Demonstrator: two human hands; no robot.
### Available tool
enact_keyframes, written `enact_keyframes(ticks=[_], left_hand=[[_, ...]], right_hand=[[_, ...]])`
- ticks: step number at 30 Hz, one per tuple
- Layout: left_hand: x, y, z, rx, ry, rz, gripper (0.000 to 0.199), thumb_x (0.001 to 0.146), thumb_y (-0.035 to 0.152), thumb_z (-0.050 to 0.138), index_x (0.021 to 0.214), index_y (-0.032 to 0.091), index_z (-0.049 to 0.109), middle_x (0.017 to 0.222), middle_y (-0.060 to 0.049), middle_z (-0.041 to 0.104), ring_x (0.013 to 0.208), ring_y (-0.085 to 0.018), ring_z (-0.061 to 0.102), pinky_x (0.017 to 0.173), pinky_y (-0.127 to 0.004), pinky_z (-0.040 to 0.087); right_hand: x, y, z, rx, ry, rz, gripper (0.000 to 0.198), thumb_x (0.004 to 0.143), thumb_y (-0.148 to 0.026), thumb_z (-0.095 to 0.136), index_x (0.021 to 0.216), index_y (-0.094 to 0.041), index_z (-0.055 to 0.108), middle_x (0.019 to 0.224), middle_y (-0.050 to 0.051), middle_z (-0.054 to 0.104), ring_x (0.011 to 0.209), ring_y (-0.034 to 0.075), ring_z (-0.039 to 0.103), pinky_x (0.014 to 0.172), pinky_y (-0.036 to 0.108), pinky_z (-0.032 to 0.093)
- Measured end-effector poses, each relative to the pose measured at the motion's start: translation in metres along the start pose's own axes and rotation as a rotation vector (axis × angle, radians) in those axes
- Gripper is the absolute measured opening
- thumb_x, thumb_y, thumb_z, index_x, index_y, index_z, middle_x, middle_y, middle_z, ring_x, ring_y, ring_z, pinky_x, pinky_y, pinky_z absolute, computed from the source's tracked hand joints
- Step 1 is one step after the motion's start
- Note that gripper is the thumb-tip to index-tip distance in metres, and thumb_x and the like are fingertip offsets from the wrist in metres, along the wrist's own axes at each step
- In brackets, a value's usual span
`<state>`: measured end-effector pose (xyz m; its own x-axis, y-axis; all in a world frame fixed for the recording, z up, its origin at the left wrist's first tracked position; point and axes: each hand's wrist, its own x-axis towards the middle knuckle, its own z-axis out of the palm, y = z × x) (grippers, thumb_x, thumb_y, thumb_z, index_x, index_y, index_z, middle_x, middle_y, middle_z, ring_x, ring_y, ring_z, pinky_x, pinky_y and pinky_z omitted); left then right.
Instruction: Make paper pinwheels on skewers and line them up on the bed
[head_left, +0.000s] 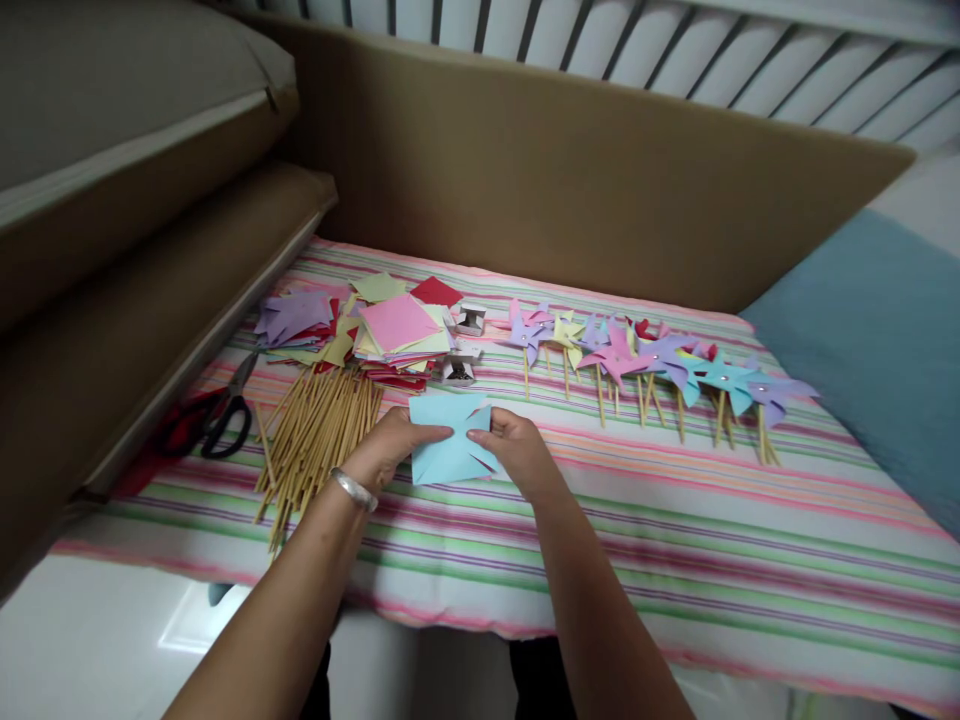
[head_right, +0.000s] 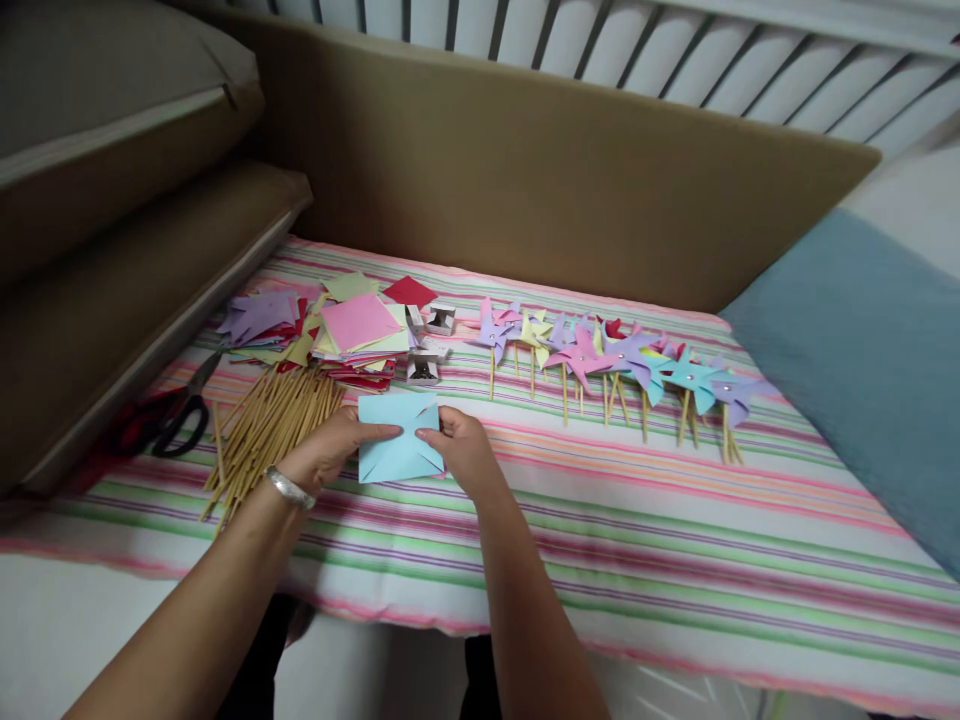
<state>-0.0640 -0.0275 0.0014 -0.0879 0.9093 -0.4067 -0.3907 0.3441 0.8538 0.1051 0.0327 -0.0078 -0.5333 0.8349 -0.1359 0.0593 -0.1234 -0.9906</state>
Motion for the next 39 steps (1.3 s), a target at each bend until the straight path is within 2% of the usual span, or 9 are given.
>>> enact_keyframes(ticks=[3,5,6,9,13,19,23,30,39], left_hand=[[0.002,0.0,0.001,-0.043,0.13,0.025,0.046,0.047,0.023,0.082,0.09,0.014,0.07,0.083,-0.007,0.073,0.071,-0.021,0.065,0.067,-0.032,0.049],[0.004,0.001,0.002,-0.107,0.209,0.06,0.044,0.048,0.024,0.081,0.089,0.014,0.069,0.081,-0.006,0.072,0.068,-0.02,0.064,0.065,-0.03,0.048],[0.004,0.001,0.002,-0.146,0.234,0.089,0.043,0.049,0.025,0.081,0.088,0.014,0.069,0.08,-0.006,0.072,0.067,-0.019,0.064,0.064,-0.03,0.048],[0.006,0.001,0.003,-0.256,0.28,0.175,0.04,0.048,0.025,0.081,0.085,0.014,0.069,0.08,-0.005,0.072,0.067,-0.018,0.063,0.065,-0.029,0.048],[0.007,-0.001,0.007,-0.36,0.291,0.199,0.035,0.048,0.021,0.08,0.081,0.014,0.067,0.078,-0.003,0.071,0.066,-0.016,0.062,0.065,-0.027,0.047],[0.008,-0.001,0.007,-0.423,0.322,0.206,0.033,0.048,0.018,0.079,0.078,0.013,0.066,0.075,-0.003,0.07,0.064,-0.015,0.061,0.058,-0.024,0.046],[0.008,-0.001,0.006,-0.418,0.337,0.187,0.033,0.05,0.019,0.078,0.079,0.013,0.065,0.076,-0.004,0.069,0.065,-0.016,0.061,0.059,-0.025,0.047],[0.006,-0.001,0.008,-0.36,0.341,0.223,0.03,0.049,0.02,0.078,0.076,0.013,0.067,0.071,-0.003,0.069,0.061,-0.014,0.059,0.057,-0.024,0.045],[0.007,-0.009,0.014,-0.194,0.266,0.276,0.025,0.053,0.022,0.077,0.076,0.014,0.069,0.079,-0.004,0.071,0.07,-0.016,0.062,0.072,-0.029,0.046]], right_hand=[[-0.002,-0.002,0.005,-0.188,0.247,-0.149,0.029,0.071,-0.025,0.064,0.1,-0.02,0.064,0.084,0.003,0.064,0.073,0.017,0.06,0.067,0.032,0.049],[-0.006,-0.004,0.013,-0.374,0.429,-0.322,0.027,0.075,-0.024,0.061,0.102,-0.023,0.064,0.093,0.005,0.063,0.084,0.02,0.059,0.077,0.035,0.048],[-0.009,-0.006,0.019,-0.455,0.462,-0.41,0.024,0.077,-0.024,0.059,0.1,-0.024,0.066,0.096,0.006,0.062,0.09,0.02,0.058,0.082,0.036,0.047],[-0.017,-0.006,0.037,-0.601,0.351,-0.608,0.019,0.082,-0.021,0.055,0.094,-0.026,0.068,0.096,0.006,0.063,0.095,0.021,0.056,0.086,0.038,0.045],[-0.02,0.001,0.053,-0.723,0.218,-0.697,0.021,0.083,-0.016,0.053,0.095,-0.026,0.068,0.096,0.006,0.063,0.091,0.02,0.055,0.08,0.038,0.047],[-0.017,0.009,0.053,-0.836,0.203,-0.734,0.028,0.083,-0.009,0.048,0.101,-0.022,0.065,0.1,0.008,0.062,0.094,0.021,0.051,0.082,0.038,0.045],[-0.016,0.01,0.053,-0.858,0.176,-0.726,0.033,0.083,-0.007,0.045,0.105,-0.023,0.063,0.104,0.007,0.061,0.096,0.021,0.05,0.083,0.038,0.044],[-0.017,0.005,0.052,-0.784,0.189,-0.711,0.015,0.083,-0.016,0.053,0.091,-0.023,0.064,0.093,0.005,0.064,0.089,0.02,0.054,0.081,0.038,0.043],[-0.012,0.003,0.045,-0.522,0.27,-0.433,0.006,0.078,-0.024,0.06,0.073,-0.023,0.064,0.073,0.001,0.061,0.073,0.017,0.056,0.07,0.03,0.043]])
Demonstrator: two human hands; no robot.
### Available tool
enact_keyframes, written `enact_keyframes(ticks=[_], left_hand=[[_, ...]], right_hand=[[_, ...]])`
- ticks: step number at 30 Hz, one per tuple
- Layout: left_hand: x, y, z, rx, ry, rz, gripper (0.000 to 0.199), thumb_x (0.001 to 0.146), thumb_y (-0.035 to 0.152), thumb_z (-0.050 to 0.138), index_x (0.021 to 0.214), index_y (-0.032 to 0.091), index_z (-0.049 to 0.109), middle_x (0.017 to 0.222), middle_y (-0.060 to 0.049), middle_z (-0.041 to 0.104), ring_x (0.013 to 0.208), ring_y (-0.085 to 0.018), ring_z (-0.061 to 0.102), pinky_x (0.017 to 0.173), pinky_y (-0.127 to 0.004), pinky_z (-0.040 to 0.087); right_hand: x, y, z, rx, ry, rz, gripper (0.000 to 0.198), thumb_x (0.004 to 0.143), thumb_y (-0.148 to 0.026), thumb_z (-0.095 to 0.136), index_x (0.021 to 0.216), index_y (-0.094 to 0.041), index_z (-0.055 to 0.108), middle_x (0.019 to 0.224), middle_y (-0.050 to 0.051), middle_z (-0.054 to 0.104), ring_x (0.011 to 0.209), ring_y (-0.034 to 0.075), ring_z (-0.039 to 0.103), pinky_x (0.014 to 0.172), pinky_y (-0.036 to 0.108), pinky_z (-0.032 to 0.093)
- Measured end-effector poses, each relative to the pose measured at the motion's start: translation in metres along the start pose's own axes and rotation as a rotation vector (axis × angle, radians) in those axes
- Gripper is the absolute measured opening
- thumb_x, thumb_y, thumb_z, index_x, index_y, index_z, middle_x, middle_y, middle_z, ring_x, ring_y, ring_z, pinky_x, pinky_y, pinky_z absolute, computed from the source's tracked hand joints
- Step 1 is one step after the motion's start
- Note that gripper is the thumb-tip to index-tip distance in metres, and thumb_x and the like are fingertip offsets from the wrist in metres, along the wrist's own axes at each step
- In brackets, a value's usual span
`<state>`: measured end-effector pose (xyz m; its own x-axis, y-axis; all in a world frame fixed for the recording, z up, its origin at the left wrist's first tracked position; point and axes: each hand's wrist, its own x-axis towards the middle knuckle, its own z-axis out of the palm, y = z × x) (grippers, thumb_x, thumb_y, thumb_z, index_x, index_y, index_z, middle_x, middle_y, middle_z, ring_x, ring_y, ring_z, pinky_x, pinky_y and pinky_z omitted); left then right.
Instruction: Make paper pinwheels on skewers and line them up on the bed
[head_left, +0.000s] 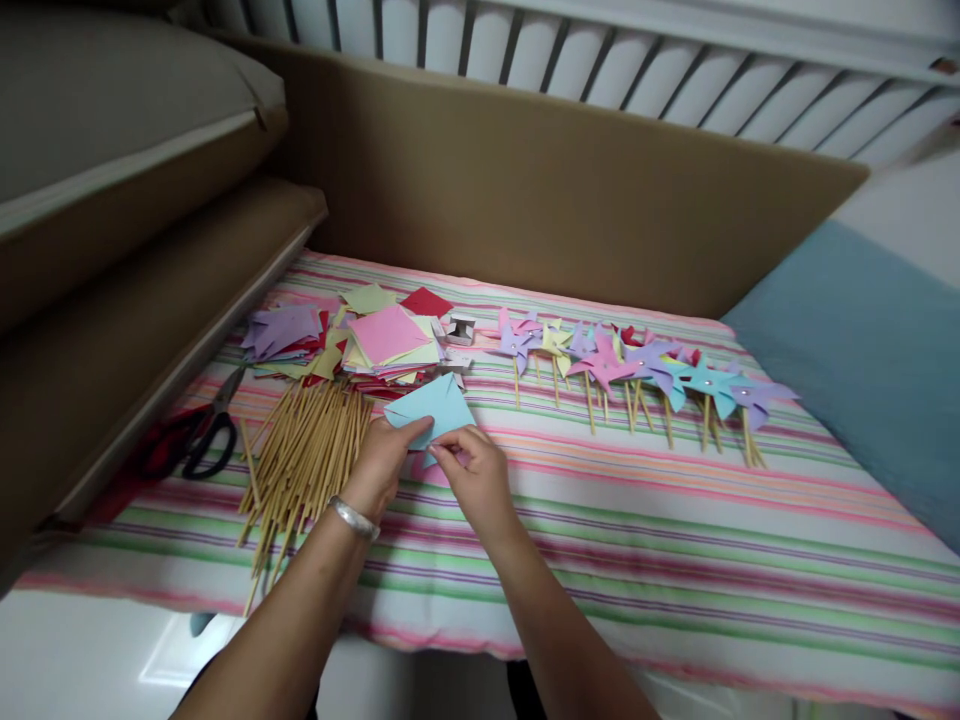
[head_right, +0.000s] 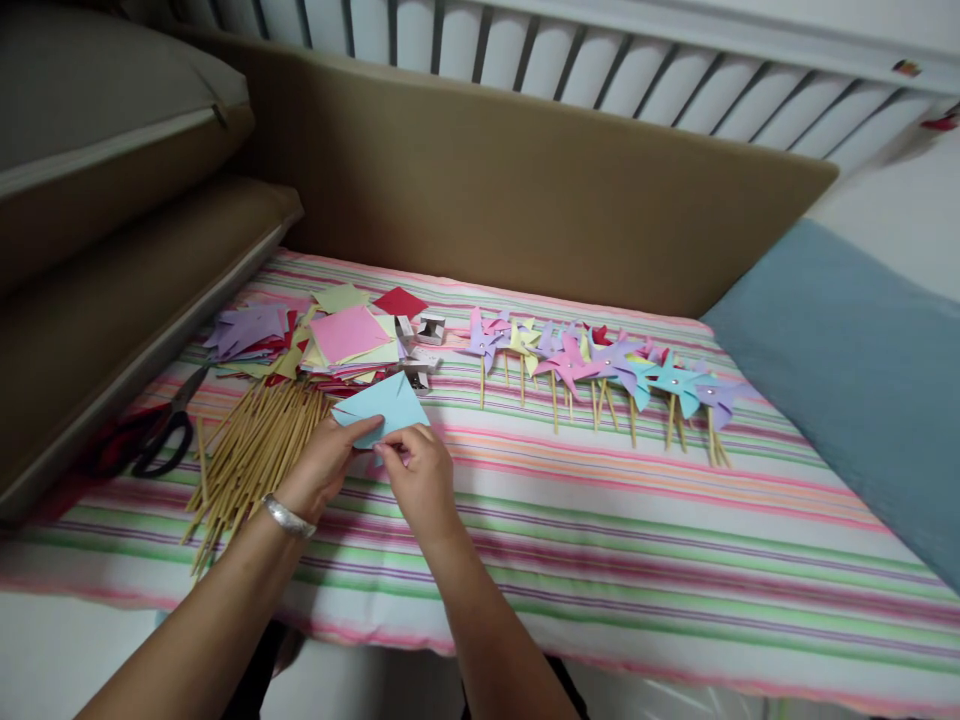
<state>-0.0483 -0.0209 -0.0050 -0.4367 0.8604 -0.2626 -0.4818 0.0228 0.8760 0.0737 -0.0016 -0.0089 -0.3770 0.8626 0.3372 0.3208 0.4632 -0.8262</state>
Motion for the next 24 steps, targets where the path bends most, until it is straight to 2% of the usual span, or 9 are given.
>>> enact_keyframes(ticks=[4,9,18,24], left_hand=[[-0.004,0.001,0.006,0.032,-0.036,-0.04,0.024,0.053,0.023,0.077,0.074,0.014,0.069,0.075,-0.003,0.07,0.066,-0.016,0.062,0.067,-0.029,0.048],[-0.007,0.002,0.01,0.028,-0.037,-0.077,0.021,0.052,0.022,0.077,0.069,0.015,0.068,0.067,-0.002,0.068,0.059,-0.014,0.059,0.059,-0.027,0.047],[-0.008,-0.001,0.01,0.016,-0.04,-0.08,0.024,0.052,0.022,0.077,0.074,0.016,0.069,0.07,-0.001,0.069,0.062,-0.014,0.06,0.059,-0.025,0.046],[-0.011,0.002,0.012,0.043,-0.083,-0.088,0.021,0.054,0.019,0.075,0.073,0.014,0.068,0.069,-0.001,0.068,0.062,-0.013,0.058,0.061,-0.025,0.045]], right_hand=[[0.003,0.005,-0.002,0.061,0.055,0.107,0.008,0.076,-0.028,0.062,0.07,-0.022,0.063,0.068,0.0,0.059,0.067,0.015,0.055,0.064,0.027,0.042],[0.005,0.012,-0.004,0.121,0.083,0.169,0.011,0.076,-0.032,0.061,0.072,-0.022,0.063,0.069,0.0,0.06,0.067,0.016,0.055,0.062,0.027,0.042],[0.006,0.014,-0.002,0.144,0.123,0.258,0.013,0.073,-0.034,0.062,0.068,-0.022,0.062,0.066,-0.001,0.061,0.062,0.015,0.055,0.058,0.025,0.041],[0.007,0.013,-0.002,0.154,0.125,0.293,0.008,0.071,-0.029,0.061,0.067,-0.022,0.061,0.063,-0.002,0.061,0.06,0.015,0.054,0.058,0.025,0.041]])
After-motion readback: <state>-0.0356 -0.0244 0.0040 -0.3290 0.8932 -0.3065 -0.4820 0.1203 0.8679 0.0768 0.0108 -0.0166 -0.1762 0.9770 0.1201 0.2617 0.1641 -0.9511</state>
